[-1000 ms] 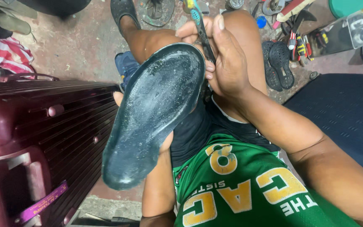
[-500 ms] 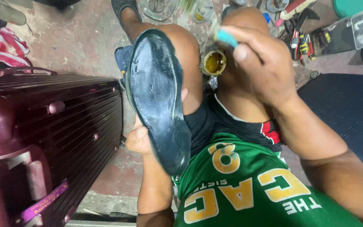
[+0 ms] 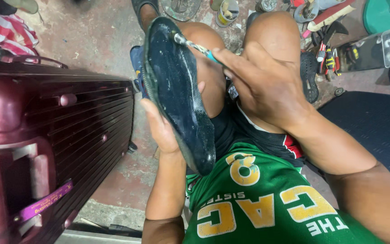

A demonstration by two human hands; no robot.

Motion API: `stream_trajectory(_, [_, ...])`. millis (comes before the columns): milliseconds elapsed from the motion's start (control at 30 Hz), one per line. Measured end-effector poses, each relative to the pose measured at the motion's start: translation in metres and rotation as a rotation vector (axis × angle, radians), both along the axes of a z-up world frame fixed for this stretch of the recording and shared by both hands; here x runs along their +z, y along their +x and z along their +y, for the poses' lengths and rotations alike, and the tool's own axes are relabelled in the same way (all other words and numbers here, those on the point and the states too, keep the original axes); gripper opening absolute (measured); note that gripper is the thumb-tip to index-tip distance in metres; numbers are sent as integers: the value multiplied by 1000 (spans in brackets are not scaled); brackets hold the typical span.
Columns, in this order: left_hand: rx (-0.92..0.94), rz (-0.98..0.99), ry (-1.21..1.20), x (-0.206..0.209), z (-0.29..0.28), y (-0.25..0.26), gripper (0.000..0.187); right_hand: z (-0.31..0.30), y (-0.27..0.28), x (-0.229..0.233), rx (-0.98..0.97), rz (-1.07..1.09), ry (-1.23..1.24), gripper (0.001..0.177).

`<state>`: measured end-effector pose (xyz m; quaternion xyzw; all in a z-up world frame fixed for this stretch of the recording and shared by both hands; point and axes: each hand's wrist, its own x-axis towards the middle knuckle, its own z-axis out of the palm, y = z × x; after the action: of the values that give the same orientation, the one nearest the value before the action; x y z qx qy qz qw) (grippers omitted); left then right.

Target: The person applies a yellowish adhesive to the sole of a black shoe using a small brush, repeatedly dipping the brush into a container and spreading the substance across the sole surface.

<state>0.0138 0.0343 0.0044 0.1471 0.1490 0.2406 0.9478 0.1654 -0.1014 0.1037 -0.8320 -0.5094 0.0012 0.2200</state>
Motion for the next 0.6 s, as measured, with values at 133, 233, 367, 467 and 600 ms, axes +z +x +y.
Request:
stream_trajectory(133, [9, 75, 152, -6, -3, -4, 78, 4, -8, -2, 27, 12, -42, 43])
stream_trajectory(233, [37, 68, 176, -10, -1, -5, 77, 0, -20, 11, 68, 84, -105, 47])
stream_trajectory(367, [61, 58, 181, -11, 2, -2, 76, -3, -21, 26, 84, 112, -78, 47])
stream_trajectory(467, [65, 51, 97, -9, 1, 0, 75, 7, -12, 19, 36, -48, -142, 43])
stream_trajectory(600, [48, 100, 188, -7, 4, -4, 76, 16, -6, 12, 70, -97, -116, 46])
